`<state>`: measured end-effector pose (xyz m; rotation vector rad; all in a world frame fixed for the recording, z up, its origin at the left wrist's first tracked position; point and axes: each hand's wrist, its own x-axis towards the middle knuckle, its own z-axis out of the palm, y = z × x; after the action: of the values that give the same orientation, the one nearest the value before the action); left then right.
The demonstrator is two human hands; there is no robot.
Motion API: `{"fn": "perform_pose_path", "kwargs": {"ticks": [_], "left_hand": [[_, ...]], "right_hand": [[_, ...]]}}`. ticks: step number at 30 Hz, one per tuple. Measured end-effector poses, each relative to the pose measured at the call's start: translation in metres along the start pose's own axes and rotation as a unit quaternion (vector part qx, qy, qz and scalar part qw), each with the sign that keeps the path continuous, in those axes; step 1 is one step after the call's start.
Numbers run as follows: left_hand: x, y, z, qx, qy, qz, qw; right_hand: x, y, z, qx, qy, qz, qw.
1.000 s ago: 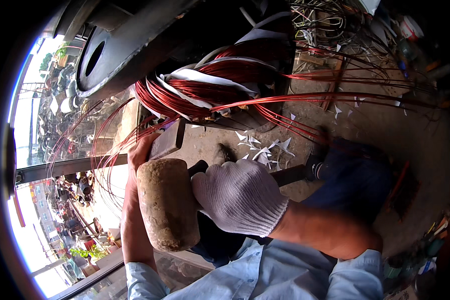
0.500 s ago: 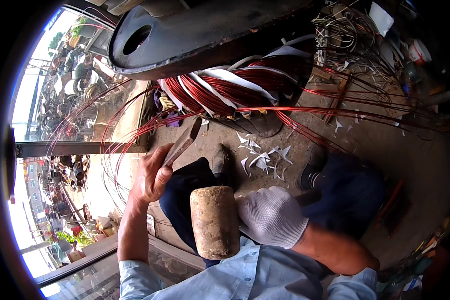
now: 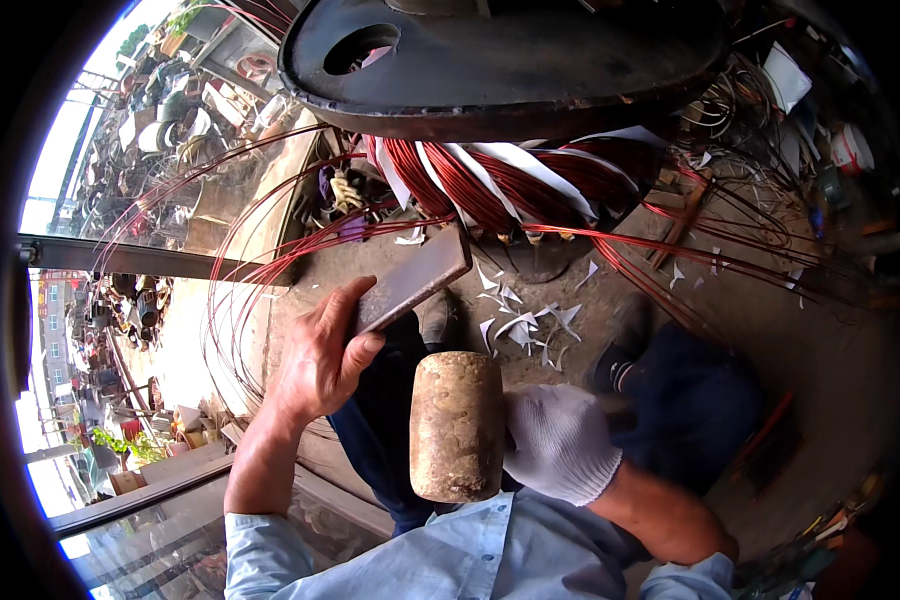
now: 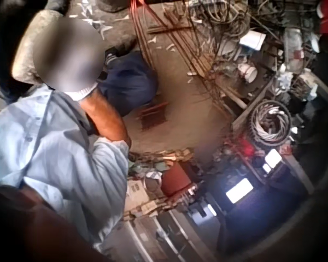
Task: The person sits on the floor and uses a wooden mallet to strike a metal bar against the coils of a motor stator, while also handling and organizing wires by hand.
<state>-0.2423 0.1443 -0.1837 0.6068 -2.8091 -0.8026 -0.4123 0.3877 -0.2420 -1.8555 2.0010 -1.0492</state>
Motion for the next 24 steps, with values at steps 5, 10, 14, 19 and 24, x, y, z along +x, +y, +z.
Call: {"fn": "perform_pose_path", "kwargs": {"ticks": [5, 10, 14, 19, 24], "left_hand": [[-0.006, 0.010, 0.004, -0.003, -0.030, -0.020, 0.999], [-0.007, 0.013, -0.003, -0.030, -0.061, -0.037, 0.997], [-0.009, 0.013, -0.006, -0.055, -0.087, -0.046, 0.994], [-0.016, 0.016, -0.002, -0.086, -0.124, -0.047, 0.987], [-0.030, 0.014, 0.011, -0.094, -0.112, -0.047, 0.988]], "right_hand": [[0.025, -0.010, -0.042, 0.022, 0.002, -0.009, 1.000], [0.053, -0.011, -0.070, 0.077, 0.046, 0.044, 0.995], [0.060, -0.005, -0.071, 0.146, -0.004, 0.078, 0.986], [0.026, -0.011, -0.049, 0.220, -0.098, 0.085, 0.967], [0.003, -0.005, -0.031, 0.221, -0.099, 0.104, 0.965]]}}
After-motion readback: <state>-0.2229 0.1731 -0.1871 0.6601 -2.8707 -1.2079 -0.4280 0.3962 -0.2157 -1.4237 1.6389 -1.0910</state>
